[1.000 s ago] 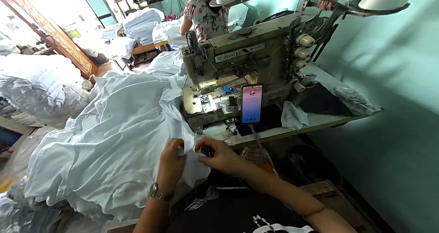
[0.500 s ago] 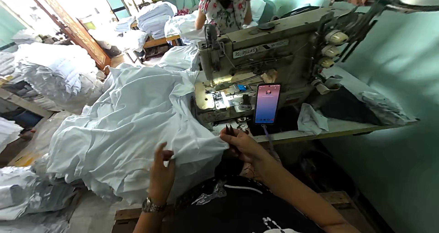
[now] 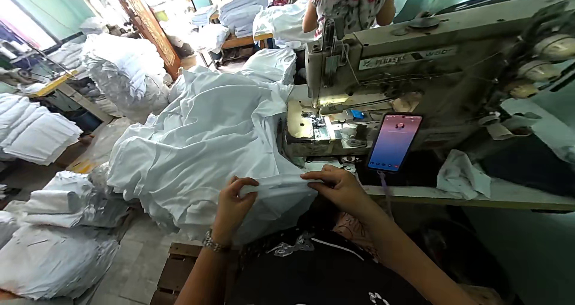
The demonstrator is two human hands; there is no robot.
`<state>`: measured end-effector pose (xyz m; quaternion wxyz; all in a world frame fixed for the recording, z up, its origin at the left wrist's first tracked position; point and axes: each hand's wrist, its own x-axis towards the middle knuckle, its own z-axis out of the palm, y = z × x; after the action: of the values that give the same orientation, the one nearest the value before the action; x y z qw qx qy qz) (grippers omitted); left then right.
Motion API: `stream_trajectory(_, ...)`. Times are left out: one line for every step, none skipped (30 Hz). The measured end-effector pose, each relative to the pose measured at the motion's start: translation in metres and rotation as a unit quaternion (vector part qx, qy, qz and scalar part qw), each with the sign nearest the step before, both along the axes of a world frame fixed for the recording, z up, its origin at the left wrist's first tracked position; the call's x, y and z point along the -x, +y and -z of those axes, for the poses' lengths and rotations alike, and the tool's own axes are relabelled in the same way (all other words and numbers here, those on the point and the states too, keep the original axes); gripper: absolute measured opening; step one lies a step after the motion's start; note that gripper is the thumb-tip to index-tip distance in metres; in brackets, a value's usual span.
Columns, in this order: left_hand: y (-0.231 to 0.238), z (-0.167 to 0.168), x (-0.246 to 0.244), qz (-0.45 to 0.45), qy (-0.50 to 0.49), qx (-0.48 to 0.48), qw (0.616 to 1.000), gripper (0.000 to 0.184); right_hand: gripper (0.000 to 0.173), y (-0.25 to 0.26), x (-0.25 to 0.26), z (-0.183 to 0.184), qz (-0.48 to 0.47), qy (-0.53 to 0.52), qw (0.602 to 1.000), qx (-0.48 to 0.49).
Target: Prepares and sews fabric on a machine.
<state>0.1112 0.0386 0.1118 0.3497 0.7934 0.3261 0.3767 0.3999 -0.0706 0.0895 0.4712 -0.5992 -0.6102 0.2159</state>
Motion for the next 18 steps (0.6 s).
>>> stream_trajectory(-0.001,0.002,-0.006,-0.032,0.019,-0.037,0.999,0.02,0.024,0.001,0.002,-0.001,0.013,-0.041,0.999,0.002)
stream_trajectory(-0.001,0.004,-0.01,-0.053,0.026,-0.065,0.996,0.02,0.024,0.003,0.002,-0.002,0.021,-0.071,0.997,-0.001)
stream_trajectory(0.0,0.005,-0.014,-0.063,0.025,-0.083,0.994,0.02,0.023,0.005,0.001,-0.001,0.024,-0.083,0.996,-0.008)
stream_trajectory(0.001,0.005,-0.017,-0.065,0.019,-0.096,0.993,0.02,0.022,0.006,-0.001,-0.001,0.028,-0.082,0.996,-0.02)
stream_trajectory(0.002,0.004,-0.019,-0.061,0.01,-0.104,0.993,0.019,0.021,0.007,-0.003,-0.001,0.031,-0.073,0.996,-0.038)
stream_trajectory(0.002,0.002,-0.02,-0.051,0.001,-0.11,0.993,0.019,0.021,0.009,-0.004,-0.001,0.035,-0.061,0.996,-0.056)
stream_trajectory(0.003,0.001,-0.021,-0.04,-0.007,-0.119,0.992,0.018,0.02,0.01,-0.005,-0.001,0.037,-0.049,0.995,-0.072)
stream_trajectory(0.003,0.0,-0.022,-0.032,-0.011,-0.13,0.991,0.017,0.02,0.011,-0.005,-0.001,0.04,-0.037,0.995,-0.088)
stream_trajectory(0.004,-0.002,-0.022,-0.025,-0.011,-0.141,0.99,0.017,0.02,0.013,-0.006,-0.001,0.043,-0.027,0.994,-0.1)
stream_trajectory(0.004,-0.003,-0.022,-0.02,-0.007,-0.147,0.989,0.017,0.021,0.014,-0.006,-0.002,0.047,-0.019,0.992,-0.112)
stream_trajectory(0.003,-0.004,-0.023,-0.016,-0.002,-0.148,0.989,0.017,0.021,0.015,-0.006,-0.001,0.052,-0.012,0.991,-0.12)
stream_trajectory(0.002,-0.006,-0.023,-0.013,0.003,-0.147,0.989,0.02,0.021,0.016,-0.006,-0.001,0.056,-0.005,0.99,-0.127)
stream_trajectory(0.0,-0.007,-0.024,-0.012,0.008,-0.145,0.989,0.023,0.021,0.017,-0.006,-0.001,0.058,0.004,0.99,-0.132)
stream_trajectory(-0.001,-0.008,-0.024,-0.013,0.011,-0.148,0.989,0.023,0.021,0.018,-0.006,0.0,0.057,0.014,0.989,-0.137)
stream_trajectory(-0.003,-0.008,-0.024,-0.015,0.011,-0.155,0.988,0.021,0.021,0.019,-0.007,0.0,0.056,0.023,0.988,-0.139)
stream_trajectory(-0.004,-0.007,-0.025,-0.02,0.01,-0.168,0.986,0.016,0.021,0.02,-0.007,0.001,0.054,0.03,0.988,-0.14)
stream_trajectory(-0.004,-0.006,-0.025,-0.031,0.012,-0.183,0.983,0.013,0.021,0.021,-0.006,0.001,0.056,0.031,0.988,-0.14)
stream_trajectory(-0.006,-0.006,-0.026,-0.051,0.019,-0.2,0.978,0.013,0.02,0.022,-0.006,0.002,0.061,0.025,0.988,-0.139)
